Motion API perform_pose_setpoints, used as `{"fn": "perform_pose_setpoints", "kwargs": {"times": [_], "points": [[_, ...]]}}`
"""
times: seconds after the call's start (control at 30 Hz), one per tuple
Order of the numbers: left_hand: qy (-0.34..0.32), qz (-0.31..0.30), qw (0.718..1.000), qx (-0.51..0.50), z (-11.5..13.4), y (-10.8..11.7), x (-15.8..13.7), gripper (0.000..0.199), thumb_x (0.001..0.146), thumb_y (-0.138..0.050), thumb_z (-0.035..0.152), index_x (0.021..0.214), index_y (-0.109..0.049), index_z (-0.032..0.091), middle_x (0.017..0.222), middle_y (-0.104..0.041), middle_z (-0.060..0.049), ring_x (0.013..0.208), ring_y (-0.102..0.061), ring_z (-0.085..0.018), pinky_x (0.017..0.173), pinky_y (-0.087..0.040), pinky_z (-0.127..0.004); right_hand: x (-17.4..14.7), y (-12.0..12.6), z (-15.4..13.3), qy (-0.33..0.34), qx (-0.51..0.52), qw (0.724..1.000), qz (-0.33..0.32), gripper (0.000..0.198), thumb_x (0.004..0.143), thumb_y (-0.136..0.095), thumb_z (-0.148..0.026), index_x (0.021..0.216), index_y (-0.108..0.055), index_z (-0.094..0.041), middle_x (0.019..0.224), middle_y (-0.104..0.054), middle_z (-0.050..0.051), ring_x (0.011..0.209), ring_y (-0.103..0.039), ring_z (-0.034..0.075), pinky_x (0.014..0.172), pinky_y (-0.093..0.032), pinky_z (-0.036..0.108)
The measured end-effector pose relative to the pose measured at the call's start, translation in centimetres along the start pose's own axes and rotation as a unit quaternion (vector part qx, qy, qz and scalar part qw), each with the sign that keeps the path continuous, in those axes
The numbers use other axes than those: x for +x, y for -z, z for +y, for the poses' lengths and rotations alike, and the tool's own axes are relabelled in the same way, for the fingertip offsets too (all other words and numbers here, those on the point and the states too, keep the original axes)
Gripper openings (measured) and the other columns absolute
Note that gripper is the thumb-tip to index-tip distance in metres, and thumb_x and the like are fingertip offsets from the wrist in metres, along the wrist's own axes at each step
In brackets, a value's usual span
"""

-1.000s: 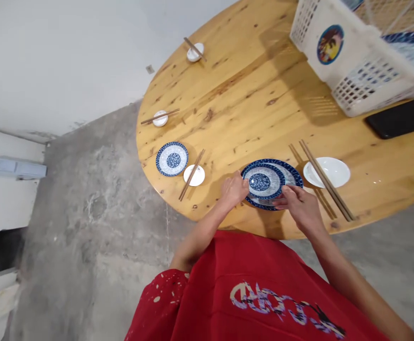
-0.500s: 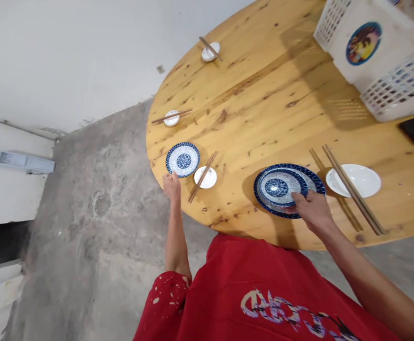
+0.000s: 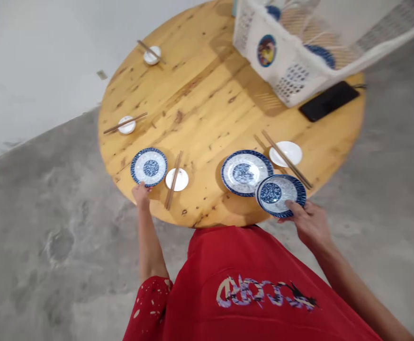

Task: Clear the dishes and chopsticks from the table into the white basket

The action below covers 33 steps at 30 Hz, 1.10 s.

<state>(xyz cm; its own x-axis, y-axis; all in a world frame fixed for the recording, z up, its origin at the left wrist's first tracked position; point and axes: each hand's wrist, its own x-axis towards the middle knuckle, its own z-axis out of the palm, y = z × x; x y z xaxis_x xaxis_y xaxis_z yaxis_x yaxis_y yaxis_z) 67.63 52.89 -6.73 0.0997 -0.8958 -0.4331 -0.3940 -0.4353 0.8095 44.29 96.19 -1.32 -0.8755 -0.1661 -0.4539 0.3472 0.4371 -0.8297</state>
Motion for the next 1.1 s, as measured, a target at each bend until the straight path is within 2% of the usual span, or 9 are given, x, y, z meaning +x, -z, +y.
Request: {"fn": "perform_pose_setpoints", "kwargs": {"times": [0.1, 0.27, 0.4, 0.5, 0.57, 0.67, 0.8, 0.93, 1.1], "points": [[-0.008, 0.020, 1.000, -0.002, 0.4, -0.3, 0.6, 0.020, 0.087, -0.051, 0.016, 0.067, -0.052, 0.018, 0.054, -0.053, 0.002, 0.050, -0.054, -0.013, 0.056, -0.045, -0.023, -2.2, 1.0, 0.8, -0.048, 0.047, 0.997, 0.033, 0.034, 0.062, -0.078, -0.045, 0.061, -0.053, -0.022, 0.052, -0.060, 0.001, 0.044, -0.057, 0.018, 0.039, -0.052, 0.029], [-0.058, 0.064, 0.996, -0.009, 2.4, 0.9, -0.3, 0.017, 0.085, -0.051, 0.019, 0.068, -0.051, 0.019, 0.052, -0.051, 0.004, 0.048, -0.052, -0.013, 0.053, -0.044, -0.023, -3.7, 2.3, 1.9, -0.061, 0.051, 0.995, 0.060, 0.030, 0.065, -0.074, -0.046, 0.062, -0.057, -0.022, 0.050, -0.059, 0.000, 0.043, -0.057, 0.018, 0.039, -0.052, 0.030], [-0.143, 0.077, 0.987, -0.017, 4.4, 2.4, -3.5, 0.017, 0.081, -0.055, 0.028, 0.068, -0.056, 0.018, 0.052, -0.054, 0.003, 0.047, -0.054, -0.013, 0.050, -0.045, -0.023, -2.5, 3.3, 2.2, -0.048, 0.039, 0.998, 0.026, 0.029, 0.068, -0.072, -0.047, 0.063, -0.060, -0.021, 0.052, -0.062, 0.001, 0.045, -0.059, 0.019, 0.042, -0.052, 0.030], [-0.169, 0.048, 0.985, -0.002, 4.9, 1.9, -7.8, 0.020, 0.079, -0.057, 0.035, 0.069, -0.057, 0.018, 0.053, -0.056, 0.004, 0.046, -0.053, -0.012, 0.049, -0.045, -0.022, -0.9, 3.9, 1.7, -0.031, 0.031, 0.999, 0.000, 0.030, 0.069, -0.073, -0.048, 0.063, -0.060, -0.021, 0.052, -0.062, 0.001, 0.045, -0.059, 0.018, 0.042, -0.051, 0.029], [-0.167, 0.017, 0.986, 0.011, 4.5, 0.4, -11.4, 0.023, 0.078, -0.057, 0.038, 0.068, -0.057, 0.018, 0.053, -0.056, 0.004, 0.045, -0.051, -0.012, 0.048, -0.044, -0.022, 0.2, 4.5, 1.0, -0.022, 0.027, 0.999, -0.015, 0.032, 0.069, -0.073, -0.050, 0.063, -0.060, -0.021, 0.051, -0.062, 0.000, 0.044, -0.059, 0.019, 0.042, -0.051, 0.029], [-0.130, -0.064, 0.989, 0.017, 3.1, -3.3, -16.4, 0.025, 0.079, -0.057, 0.040, 0.066, -0.054, 0.019, 0.054, -0.055, 0.004, 0.047, -0.051, -0.012, 0.050, -0.045, -0.023, 1.7, 5.6, 0.1, -0.014, 0.026, 0.999, -0.034, 0.035, 0.070, -0.075, -0.052, 0.064, -0.060, -0.021, 0.053, -0.062, 0.000, 0.044, -0.059, 0.018, 0.044, -0.052, 0.029], [-0.111, -0.162, 0.978, 0.064, 0.6, -8.5, -21.2, 0.026, 0.085, -0.052, 0.039, 0.067, -0.053, 0.020, 0.055, -0.053, 0.004, 0.050, -0.052, -0.013, 0.051, -0.045, -0.024, 3.1, 7.7, -0.3, -0.027, 0.018, 0.999, -0.037, 0.040, 0.068, -0.076, -0.056, 0.062, -0.060, -0.020, 0.051, -0.062, 0.001, 0.045, -0.060, 0.020, 0.044, -0.052, 0.029], [-0.098, -0.198, 0.970, 0.098, -1.1, -12.4, -23.4, 0.027, 0.088, -0.052, 0.035, 0.064, -0.049, 0.021, 0.052, -0.049, 0.004, 0.049, -0.051, -0.013, 0.050, -0.044, -0.024, 3.6, 9.6, 0.4, -0.024, 0.030, 0.999, -0.029, 0.039, 0.069, -0.077, -0.055, 0.064, -0.062, -0.020, 0.052, -0.063, 0.002, 0.045, -0.060, 0.020, 0.044, -0.050, 0.029], [-0.087, -0.236, 0.962, 0.106, -2.8, -14.8, -24.1, 0.024, 0.090, -0.049, 0.032, 0.070, -0.055, 0.020, 0.057, -0.057, 0.002, 0.050, -0.058, -0.013, 0.051, -0.046, -0.023, 3.8, 10.9, 1.6, -0.030, 0.033, 0.999, -0.014, 0.035, 0.071, -0.075, -0.050, 0.061, -0.061, -0.020, 0.052, -0.064, 0.004, 0.046, -0.060, 0.020, 0.046, -0.049, 0.029]]}}
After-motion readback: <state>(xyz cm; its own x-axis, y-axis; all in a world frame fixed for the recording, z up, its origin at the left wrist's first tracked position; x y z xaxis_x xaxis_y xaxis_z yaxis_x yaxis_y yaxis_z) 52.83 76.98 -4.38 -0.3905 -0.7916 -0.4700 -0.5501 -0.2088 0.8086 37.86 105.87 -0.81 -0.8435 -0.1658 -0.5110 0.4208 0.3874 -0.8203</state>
